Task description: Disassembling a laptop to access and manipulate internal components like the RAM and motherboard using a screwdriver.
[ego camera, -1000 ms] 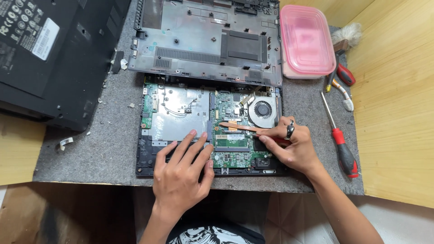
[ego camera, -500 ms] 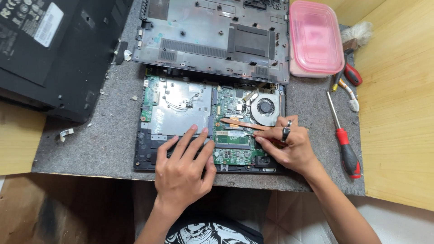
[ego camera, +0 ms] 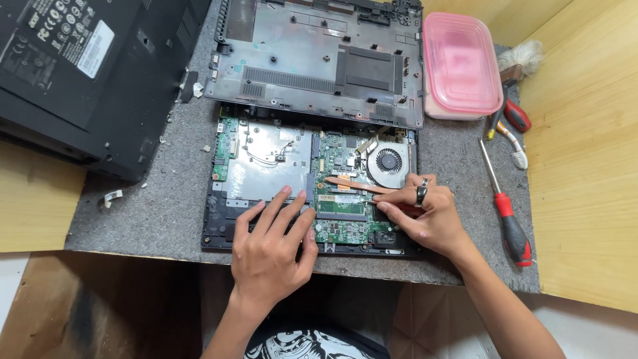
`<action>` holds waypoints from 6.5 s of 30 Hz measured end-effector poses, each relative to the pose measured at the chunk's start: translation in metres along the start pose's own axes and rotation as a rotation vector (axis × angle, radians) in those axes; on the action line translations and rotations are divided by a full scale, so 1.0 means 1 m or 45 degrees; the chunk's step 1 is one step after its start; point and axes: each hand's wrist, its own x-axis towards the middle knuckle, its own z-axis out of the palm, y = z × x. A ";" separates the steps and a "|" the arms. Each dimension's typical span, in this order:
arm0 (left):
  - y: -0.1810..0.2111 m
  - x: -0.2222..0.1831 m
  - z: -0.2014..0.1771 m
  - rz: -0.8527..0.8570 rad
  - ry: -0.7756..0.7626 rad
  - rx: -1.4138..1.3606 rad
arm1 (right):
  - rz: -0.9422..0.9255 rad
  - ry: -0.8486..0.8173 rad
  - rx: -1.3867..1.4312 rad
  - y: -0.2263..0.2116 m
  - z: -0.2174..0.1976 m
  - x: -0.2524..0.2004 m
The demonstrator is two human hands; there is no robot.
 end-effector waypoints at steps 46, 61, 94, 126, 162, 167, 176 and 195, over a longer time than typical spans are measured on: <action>0.049 0.047 0.053 -0.083 -0.224 0.026 | 0.330 0.338 0.516 0.007 -0.006 -0.005; 0.046 0.053 0.051 -0.106 -0.322 -0.075 | 0.384 0.362 0.547 0.010 -0.006 -0.005; 0.033 0.052 0.040 -0.214 -0.294 -0.308 | 0.363 0.335 0.574 0.002 -0.011 -0.005; 0.018 0.051 0.039 -0.265 -0.364 -0.679 | 0.329 0.326 0.522 0.001 -0.014 -0.009; 0.003 0.044 0.011 -0.337 -0.060 -0.657 | -0.188 -0.001 -0.181 -0.004 0.000 -0.004; 0.000 0.038 0.022 -0.274 -0.059 -0.545 | -0.197 -0.001 -0.195 -0.007 0.004 -0.001; 0.012 0.044 0.017 -0.138 -0.130 -0.285 | -0.259 0.023 -0.249 -0.002 0.008 -0.003; 0.009 0.040 0.019 -0.197 -0.110 -0.323 | -0.156 0.011 -0.064 -0.009 0.008 0.002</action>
